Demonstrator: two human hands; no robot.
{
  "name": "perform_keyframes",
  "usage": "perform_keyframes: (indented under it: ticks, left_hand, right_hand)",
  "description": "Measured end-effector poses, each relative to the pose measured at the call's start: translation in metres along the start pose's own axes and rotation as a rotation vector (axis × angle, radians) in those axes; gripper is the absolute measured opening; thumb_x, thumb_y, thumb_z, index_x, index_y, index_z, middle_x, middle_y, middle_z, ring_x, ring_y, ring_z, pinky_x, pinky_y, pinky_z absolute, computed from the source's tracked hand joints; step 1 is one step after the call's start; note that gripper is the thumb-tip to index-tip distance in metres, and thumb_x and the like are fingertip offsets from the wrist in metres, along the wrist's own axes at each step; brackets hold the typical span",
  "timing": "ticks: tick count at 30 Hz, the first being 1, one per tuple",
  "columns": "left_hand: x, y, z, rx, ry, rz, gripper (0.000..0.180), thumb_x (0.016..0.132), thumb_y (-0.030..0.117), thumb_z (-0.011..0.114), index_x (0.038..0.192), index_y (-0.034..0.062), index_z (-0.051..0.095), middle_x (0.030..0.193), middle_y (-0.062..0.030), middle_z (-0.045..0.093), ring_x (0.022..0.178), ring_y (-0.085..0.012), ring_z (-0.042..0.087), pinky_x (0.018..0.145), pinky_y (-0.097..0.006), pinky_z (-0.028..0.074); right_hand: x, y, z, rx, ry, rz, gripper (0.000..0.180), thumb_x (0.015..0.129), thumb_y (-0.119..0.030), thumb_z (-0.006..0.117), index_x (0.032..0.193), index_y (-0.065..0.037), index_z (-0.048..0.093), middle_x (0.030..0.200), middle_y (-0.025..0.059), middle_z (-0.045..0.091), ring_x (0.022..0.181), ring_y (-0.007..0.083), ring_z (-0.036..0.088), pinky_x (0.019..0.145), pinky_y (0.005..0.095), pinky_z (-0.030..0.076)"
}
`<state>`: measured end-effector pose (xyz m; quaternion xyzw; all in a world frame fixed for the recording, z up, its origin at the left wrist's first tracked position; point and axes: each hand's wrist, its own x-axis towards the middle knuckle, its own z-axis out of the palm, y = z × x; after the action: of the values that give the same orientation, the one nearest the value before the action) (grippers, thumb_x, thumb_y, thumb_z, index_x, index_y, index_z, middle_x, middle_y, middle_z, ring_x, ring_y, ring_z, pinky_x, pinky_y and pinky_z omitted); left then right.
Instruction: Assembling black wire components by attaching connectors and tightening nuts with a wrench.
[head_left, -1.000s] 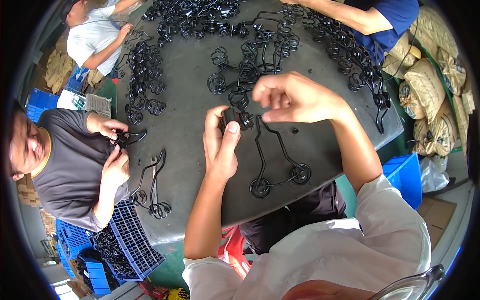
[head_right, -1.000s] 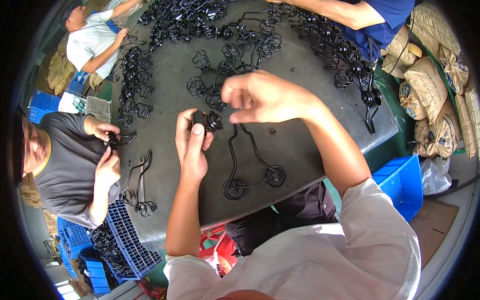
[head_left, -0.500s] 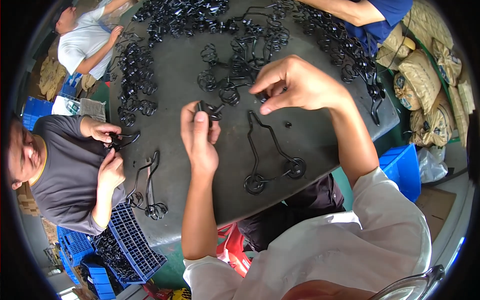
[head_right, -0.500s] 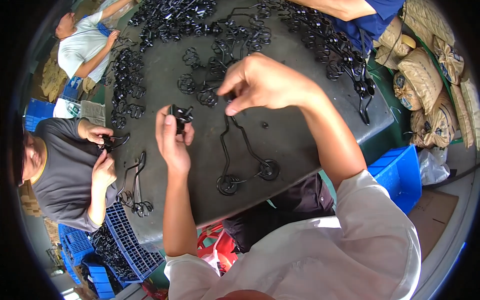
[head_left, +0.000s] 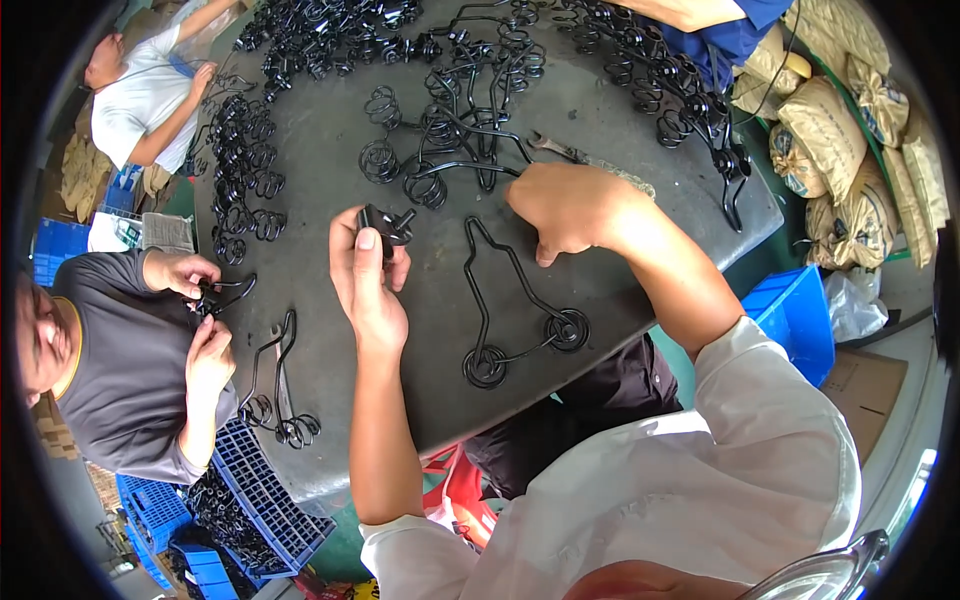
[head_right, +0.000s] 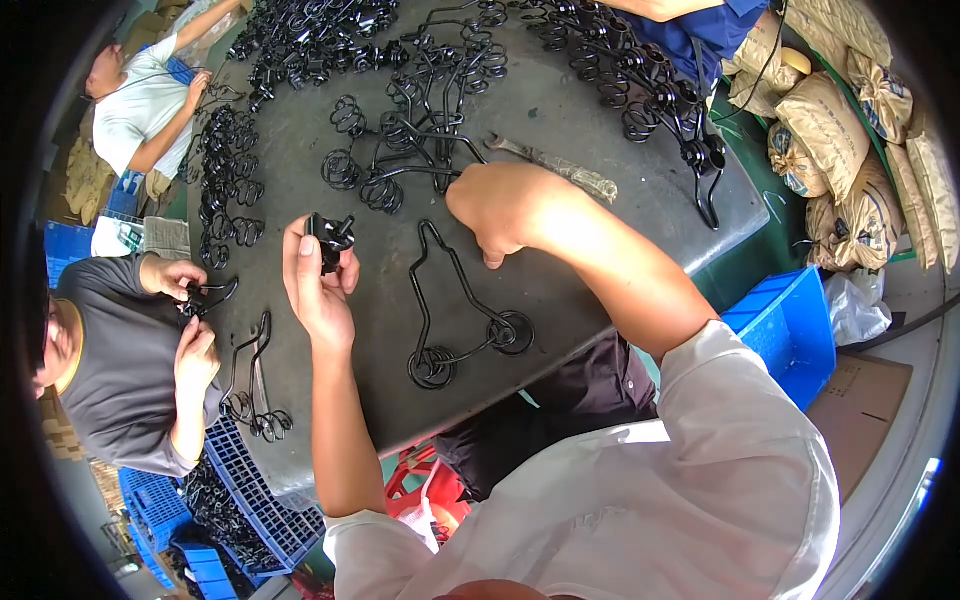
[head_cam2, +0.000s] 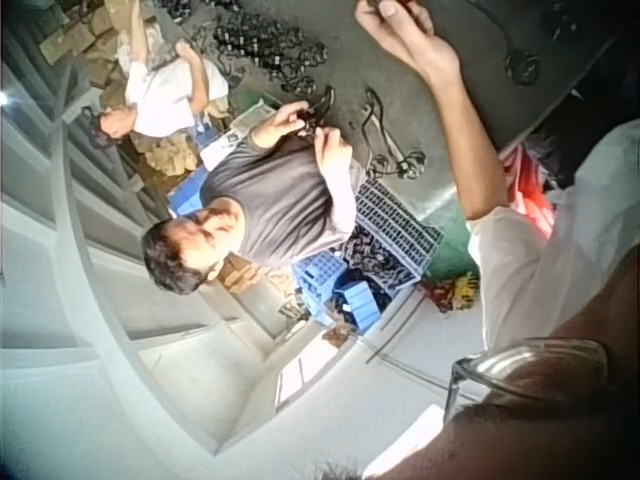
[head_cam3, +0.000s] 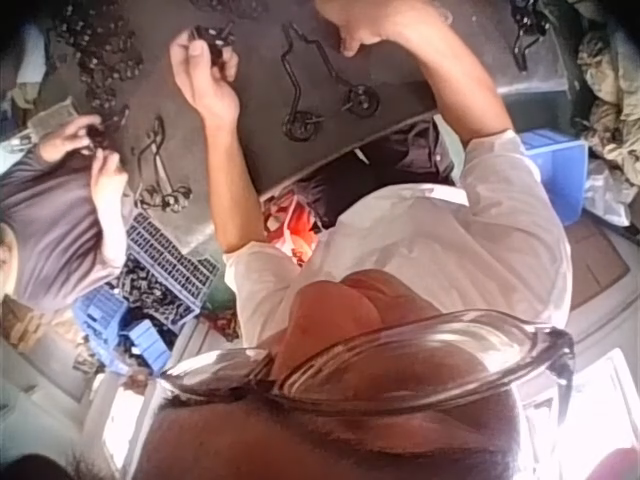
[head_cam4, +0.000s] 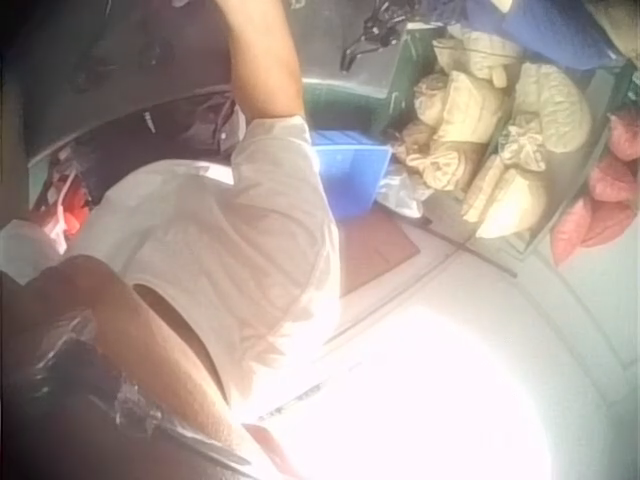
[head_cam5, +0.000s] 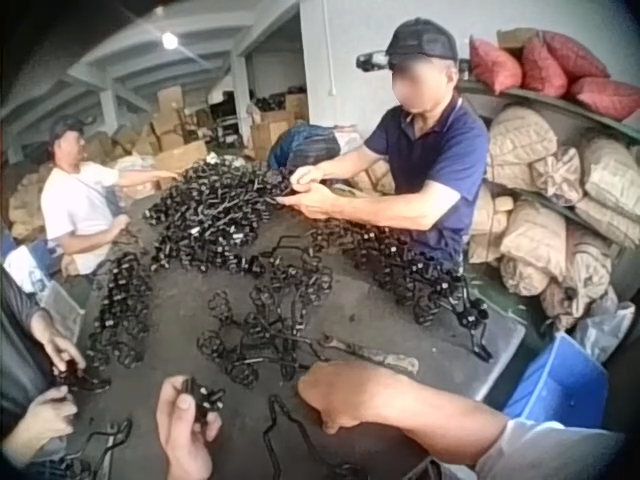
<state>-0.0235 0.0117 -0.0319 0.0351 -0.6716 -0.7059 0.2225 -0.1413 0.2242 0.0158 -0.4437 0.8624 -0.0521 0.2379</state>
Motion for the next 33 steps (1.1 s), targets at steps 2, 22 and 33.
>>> perform_keyframes:
  ticks: [2,22,33]
  left_hand:
    - [-0.001,-0.002,0.002,-0.024,0.002,0.002,0.04,0.103,0.042,0.052,0.112,0.0024,0.052,0.076,-0.0038,0.054,0.055,-0.0092,0.043,0.049,-0.023,0.031]
    - [-0.009,-0.006,0.011,0.067,-0.193,0.094,0.042,0.1,0.031,0.07,0.124,0.0003,0.051,0.105,-0.005,0.062,0.094,-0.0108,0.058,0.083,-0.026,0.049]
    - [0.0,0.002,-0.001,-0.2,-0.196,-0.022,0.035,0.099,0.013,0.067,0.13,-0.002,0.058,0.11,-0.0111,0.069,0.084,-0.0149,0.067,0.071,-0.026,0.051]
  right_hand:
    - [-0.004,0.005,-0.005,0.017,0.039,0.003,0.041,0.07,-0.016,0.087,0.095,0.007,0.066,0.082,0.0233,0.07,0.089,0.0432,0.07,0.075,0.049,0.054]
    - [0.018,-0.031,0.006,0.678,0.683,-0.552,0.041,0.077,0.0,0.082,0.113,-0.002,0.061,0.101,0.0097,0.063,0.09,0.0241,0.067,0.075,0.0361,0.058]
    - [0.02,-0.024,0.002,0.837,0.708,-0.522,0.043,0.079,0.003,0.08,0.118,-0.004,0.062,0.1,0.008,0.07,0.096,0.0204,0.069,0.08,0.0354,0.058]
